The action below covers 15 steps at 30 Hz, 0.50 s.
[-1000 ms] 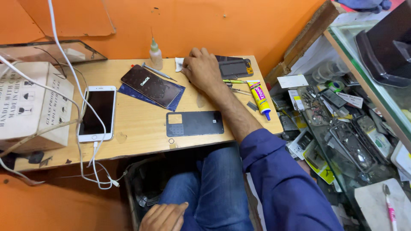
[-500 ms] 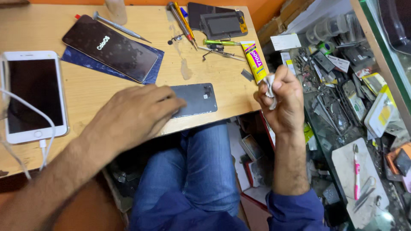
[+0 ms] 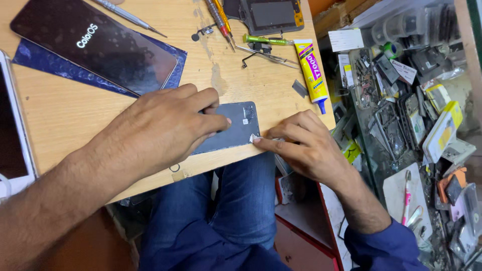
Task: The person reassembles a smartphone by connecting a ribbon cable and placing the back cover. They then wipe the phone's exterior with a cloth and apply adhesive along the edges of the back cover.
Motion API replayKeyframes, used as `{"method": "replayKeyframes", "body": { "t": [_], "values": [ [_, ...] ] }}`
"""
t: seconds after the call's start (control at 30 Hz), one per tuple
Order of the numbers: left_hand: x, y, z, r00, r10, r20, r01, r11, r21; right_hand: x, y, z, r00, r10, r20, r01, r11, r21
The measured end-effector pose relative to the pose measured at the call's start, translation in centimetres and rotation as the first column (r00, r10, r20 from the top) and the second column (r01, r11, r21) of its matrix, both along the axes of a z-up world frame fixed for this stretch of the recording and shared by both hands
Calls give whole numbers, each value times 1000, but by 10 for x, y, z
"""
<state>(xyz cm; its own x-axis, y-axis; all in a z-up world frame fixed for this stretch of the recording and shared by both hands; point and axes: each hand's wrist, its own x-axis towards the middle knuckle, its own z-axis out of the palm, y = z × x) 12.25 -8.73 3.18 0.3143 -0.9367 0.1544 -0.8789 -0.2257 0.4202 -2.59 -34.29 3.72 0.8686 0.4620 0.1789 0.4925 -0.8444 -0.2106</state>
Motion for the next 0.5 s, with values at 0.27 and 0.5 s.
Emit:
{"method": "replayKeyframes", "body": {
  "t": [0.27,0.5],
  "values": [
    [0,-1,-4,999,-17,31,17,1000,7,12,8,-12,997,66,-38,-62,994,92],
    [1,1,-12,996,-17,85,22,998,-51,14,-6,-5,999,53,3,-53,997,55]
  ]
}}
